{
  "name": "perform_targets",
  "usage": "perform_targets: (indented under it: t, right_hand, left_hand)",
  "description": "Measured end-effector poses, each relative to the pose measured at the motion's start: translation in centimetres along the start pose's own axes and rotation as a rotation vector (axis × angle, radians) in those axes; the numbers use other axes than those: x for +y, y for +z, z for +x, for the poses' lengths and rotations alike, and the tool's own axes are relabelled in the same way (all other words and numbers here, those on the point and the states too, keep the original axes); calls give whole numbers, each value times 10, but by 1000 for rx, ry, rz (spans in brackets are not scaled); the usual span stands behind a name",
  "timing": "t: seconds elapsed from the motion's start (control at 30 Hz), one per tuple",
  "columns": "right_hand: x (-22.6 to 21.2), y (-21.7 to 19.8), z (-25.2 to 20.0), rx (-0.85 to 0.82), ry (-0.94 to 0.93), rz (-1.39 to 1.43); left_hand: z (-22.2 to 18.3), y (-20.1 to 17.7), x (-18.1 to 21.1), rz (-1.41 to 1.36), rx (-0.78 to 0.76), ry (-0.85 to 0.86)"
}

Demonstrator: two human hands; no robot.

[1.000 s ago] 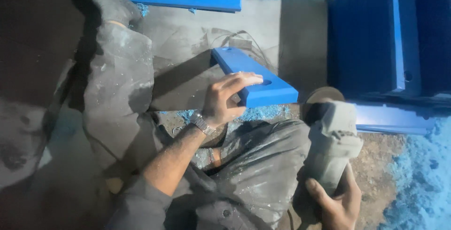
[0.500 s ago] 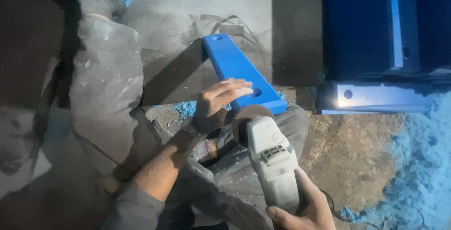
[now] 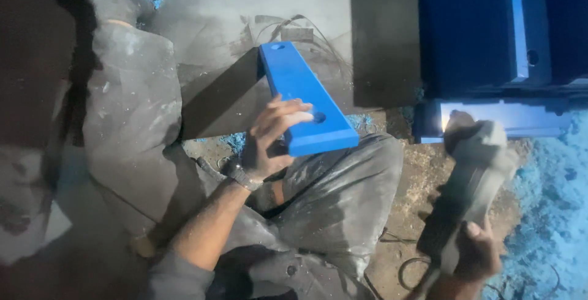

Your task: Refining and smoothing the edges of blue plastic components using an angle grinder and a manual deburring tool.

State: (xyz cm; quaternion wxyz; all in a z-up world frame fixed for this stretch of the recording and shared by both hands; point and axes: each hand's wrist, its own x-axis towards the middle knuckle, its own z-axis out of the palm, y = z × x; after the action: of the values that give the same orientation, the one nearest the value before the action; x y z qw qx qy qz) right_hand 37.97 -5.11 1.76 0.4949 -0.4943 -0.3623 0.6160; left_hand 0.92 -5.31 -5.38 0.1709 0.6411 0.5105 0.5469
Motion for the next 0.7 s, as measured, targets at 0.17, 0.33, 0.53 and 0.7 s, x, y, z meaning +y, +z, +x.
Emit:
perform_targets:
  t: [0.17,0.33,0.53,0.7]
  right_hand:
    - [31,-9,65,-220,60,610]
    - [58,-29,148,-237,74,30]
    - [103,-17,243,-297,-248,-1266]
    - [160,-8,281,-40,-128,-1669]
  left_hand:
    - [-7,5,-15,2,223,-59]
    - [-16,-16,-17,6,277,-70]
    - [-37,-30,-32,16,174,93]
    - [-40,-27,-28,-44,288,-55]
